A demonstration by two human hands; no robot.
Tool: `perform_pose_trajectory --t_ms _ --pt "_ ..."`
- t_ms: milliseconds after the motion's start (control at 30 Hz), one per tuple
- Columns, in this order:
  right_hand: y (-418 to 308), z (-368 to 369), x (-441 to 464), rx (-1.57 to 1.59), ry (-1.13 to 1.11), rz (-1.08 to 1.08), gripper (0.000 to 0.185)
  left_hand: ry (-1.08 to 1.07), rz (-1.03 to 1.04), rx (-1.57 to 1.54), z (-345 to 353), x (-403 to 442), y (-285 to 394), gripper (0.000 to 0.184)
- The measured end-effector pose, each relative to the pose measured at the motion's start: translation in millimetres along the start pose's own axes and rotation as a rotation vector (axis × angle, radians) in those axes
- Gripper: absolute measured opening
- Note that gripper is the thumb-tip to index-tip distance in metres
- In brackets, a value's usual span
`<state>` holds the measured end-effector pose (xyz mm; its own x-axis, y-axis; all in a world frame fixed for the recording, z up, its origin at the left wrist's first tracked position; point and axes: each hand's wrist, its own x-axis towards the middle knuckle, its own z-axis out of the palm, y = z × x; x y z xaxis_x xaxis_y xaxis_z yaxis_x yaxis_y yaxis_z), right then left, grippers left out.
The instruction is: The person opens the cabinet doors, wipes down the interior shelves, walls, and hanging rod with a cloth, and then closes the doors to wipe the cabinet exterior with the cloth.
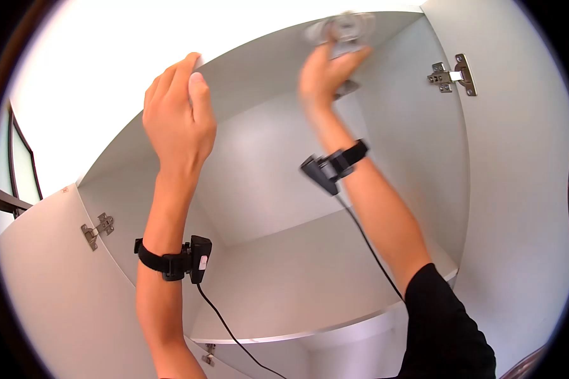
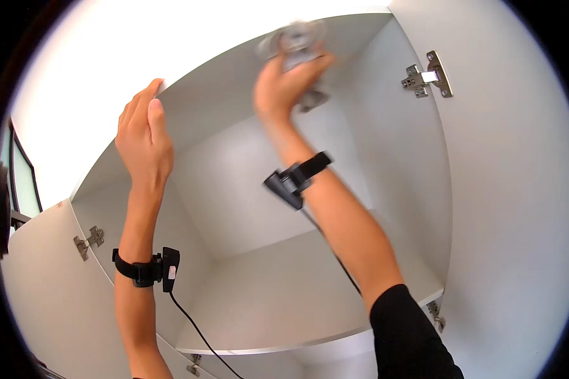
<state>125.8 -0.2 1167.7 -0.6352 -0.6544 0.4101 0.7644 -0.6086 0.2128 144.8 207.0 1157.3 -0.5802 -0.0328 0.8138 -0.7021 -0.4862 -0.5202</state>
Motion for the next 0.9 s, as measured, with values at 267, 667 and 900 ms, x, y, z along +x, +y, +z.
perform_pose_trajectory --t_ms 267,667,900 --pt "-10.7 31.5 -104.4 -0.078 -0.179 0.119 0.042 -0.115 0.019 0.037 -11.8 5.7 0.4 0.032" --pt "-4.1 40.3 -74.6 0.111 -0.002 -0.093 0.049 -0.195 -0.107 -0.024 -25.0 10.3 -2.7 0.038" --pt "0.4 109.7 -235.4 0.253 -0.190 0.370 0.036 -0.686 -0.246 0.093 -18.9 60.6 45.1 0.049"
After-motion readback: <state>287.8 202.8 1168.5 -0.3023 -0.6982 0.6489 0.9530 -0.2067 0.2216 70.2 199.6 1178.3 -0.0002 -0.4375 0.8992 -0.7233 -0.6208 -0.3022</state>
